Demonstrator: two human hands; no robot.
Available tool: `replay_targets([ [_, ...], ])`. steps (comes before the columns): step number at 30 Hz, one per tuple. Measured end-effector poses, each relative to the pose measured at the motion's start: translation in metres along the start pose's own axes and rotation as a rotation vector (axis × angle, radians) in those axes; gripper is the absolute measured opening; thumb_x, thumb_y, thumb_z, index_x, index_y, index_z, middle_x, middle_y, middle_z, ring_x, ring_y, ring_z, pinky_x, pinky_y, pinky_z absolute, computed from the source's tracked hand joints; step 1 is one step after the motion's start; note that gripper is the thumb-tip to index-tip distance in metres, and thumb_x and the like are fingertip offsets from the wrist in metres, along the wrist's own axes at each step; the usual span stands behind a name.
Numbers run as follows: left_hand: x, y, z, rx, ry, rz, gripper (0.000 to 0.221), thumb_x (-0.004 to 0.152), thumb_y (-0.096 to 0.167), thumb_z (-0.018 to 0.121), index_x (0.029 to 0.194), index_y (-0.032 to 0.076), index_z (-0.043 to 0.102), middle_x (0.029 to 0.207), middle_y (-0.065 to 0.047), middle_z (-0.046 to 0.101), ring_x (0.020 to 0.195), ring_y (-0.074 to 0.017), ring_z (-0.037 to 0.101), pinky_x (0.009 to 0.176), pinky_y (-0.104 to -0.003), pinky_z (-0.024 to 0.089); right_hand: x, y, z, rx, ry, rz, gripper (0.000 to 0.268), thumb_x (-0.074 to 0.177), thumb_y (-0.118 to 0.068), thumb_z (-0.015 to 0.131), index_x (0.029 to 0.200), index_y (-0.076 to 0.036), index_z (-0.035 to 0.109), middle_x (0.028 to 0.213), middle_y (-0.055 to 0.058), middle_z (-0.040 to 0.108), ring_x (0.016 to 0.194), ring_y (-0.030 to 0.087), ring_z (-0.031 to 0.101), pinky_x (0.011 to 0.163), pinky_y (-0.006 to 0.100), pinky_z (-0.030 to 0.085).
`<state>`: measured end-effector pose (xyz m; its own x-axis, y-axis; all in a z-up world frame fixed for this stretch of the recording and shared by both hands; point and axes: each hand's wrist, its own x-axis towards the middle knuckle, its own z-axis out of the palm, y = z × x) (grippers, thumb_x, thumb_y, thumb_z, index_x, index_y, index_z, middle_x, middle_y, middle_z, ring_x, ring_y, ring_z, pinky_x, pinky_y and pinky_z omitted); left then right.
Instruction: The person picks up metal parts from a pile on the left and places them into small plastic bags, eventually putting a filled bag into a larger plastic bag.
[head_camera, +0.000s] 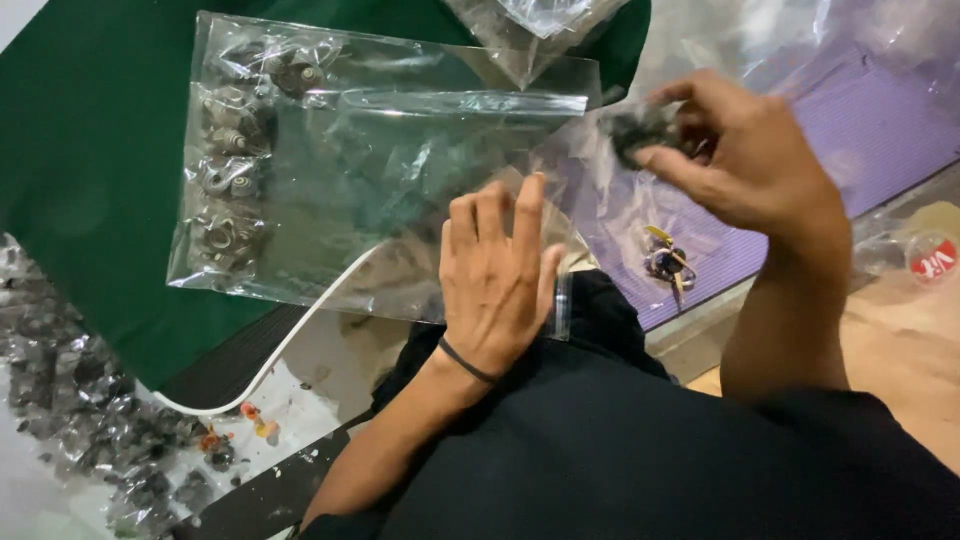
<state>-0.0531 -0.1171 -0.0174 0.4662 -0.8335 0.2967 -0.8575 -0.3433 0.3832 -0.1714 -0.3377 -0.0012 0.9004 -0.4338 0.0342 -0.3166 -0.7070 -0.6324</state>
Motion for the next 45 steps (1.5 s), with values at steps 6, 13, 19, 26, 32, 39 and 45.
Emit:
replay_targets([
  [6, -0.001, -0.013, -0.011, -0.079, 0.118, 0.007, 0.050, 0.081, 0.003, 0.069, 0.130, 0.002, 0.057, 0.100, -0.011, 0.056, 0.080, -0.0282, 0.058, 0.070, -0.038, 0.048, 0.008, -0.024, 0.027, 0.343, -0.157, 0.056, 0.042, 0.093, 0.001, 0.076, 0.126, 0.008, 0.051, 0.090, 0.012, 0.062, 0.073, 0.017, 0.061, 0.061, 0.027, 0.046],
  [13, -0.003, -0.016, -0.034, -0.164, 0.291, -0.006, 0.045, 0.084, -0.001, 0.075, 0.126, 0.004, 0.060, 0.107, -0.008, 0.063, 0.081, -0.0237, 0.062, 0.071, -0.035, 0.050, 0.021, -0.037, 0.058, 0.551, -0.161, 0.013, 0.013, 0.101, 0.000, 0.069, 0.101, 0.002, 0.056, 0.078, 0.009, 0.062, 0.060, 0.013, 0.059, 0.057, 0.022, 0.050],
  [19, -0.009, -0.026, -0.039, -0.181, 0.286, -0.037, 0.054, 0.088, 0.000, 0.075, 0.138, 0.009, 0.055, 0.108, -0.007, 0.062, 0.075, -0.0231, 0.060, 0.067, -0.034, 0.048, 0.034, -0.056, 0.086, 0.726, -0.131, 0.004, 0.047, 0.102, -0.006, 0.062, 0.145, 0.008, 0.052, 0.099, 0.010, 0.062, 0.071, 0.010, 0.054, 0.057, 0.021, 0.045],
  [26, -0.006, -0.041, -0.054, -0.242, 0.323, -0.088, 0.045, 0.087, -0.001, 0.072, 0.130, 0.009, 0.060, 0.104, -0.005, 0.062, 0.067, -0.0198, 0.056, 0.062, -0.035, 0.047, 0.028, -0.040, 0.040, 0.236, 0.149, -0.092, 0.005, 0.114, 0.011, 0.066, 0.117, 0.012, 0.062, 0.089, 0.017, 0.064, 0.058, 0.019, 0.052, 0.050, 0.028, 0.043],
  [32, 0.000, -0.036, -0.054, -0.340, 0.328, -0.110, 0.035, 0.091, -0.001, 0.074, 0.122, 0.005, 0.062, 0.101, -0.006, 0.063, 0.073, -0.0179, 0.063, 0.065, -0.033, 0.049, -0.041, -0.026, -0.015, 0.160, 0.258, -0.117, 0.036, 0.123, 0.021, 0.044, 0.159, 0.020, 0.040, 0.127, 0.033, 0.051, 0.085, 0.029, 0.048, 0.077, 0.034, 0.045],
  [39, 0.000, -0.026, -0.054, -0.340, 0.347, -0.109, 0.030, 0.091, -0.002, 0.075, 0.118, 0.007, 0.065, 0.099, -0.005, 0.063, 0.073, -0.0195, 0.065, 0.065, -0.033, 0.051, 0.013, -0.084, 0.031, 0.283, -0.039, -0.129, 0.034, 0.093, 0.008, 0.070, 0.126, 0.014, 0.064, 0.090, 0.017, 0.069, 0.061, 0.015, 0.058, 0.051, 0.024, 0.044],
  [45, -0.011, -0.031, -0.054, -0.391, 0.396, -0.020, 0.035, 0.091, -0.004, 0.074, 0.122, 0.006, 0.062, 0.110, -0.008, 0.068, 0.078, -0.0248, 0.067, 0.072, -0.037, 0.055, 0.046, -0.080, 0.091, 0.524, -0.178, -0.181, 0.046, 0.089, 0.001, 0.061, 0.133, 0.008, 0.054, 0.119, 0.014, 0.063, 0.098, 0.017, 0.058, 0.084, 0.027, 0.048],
])
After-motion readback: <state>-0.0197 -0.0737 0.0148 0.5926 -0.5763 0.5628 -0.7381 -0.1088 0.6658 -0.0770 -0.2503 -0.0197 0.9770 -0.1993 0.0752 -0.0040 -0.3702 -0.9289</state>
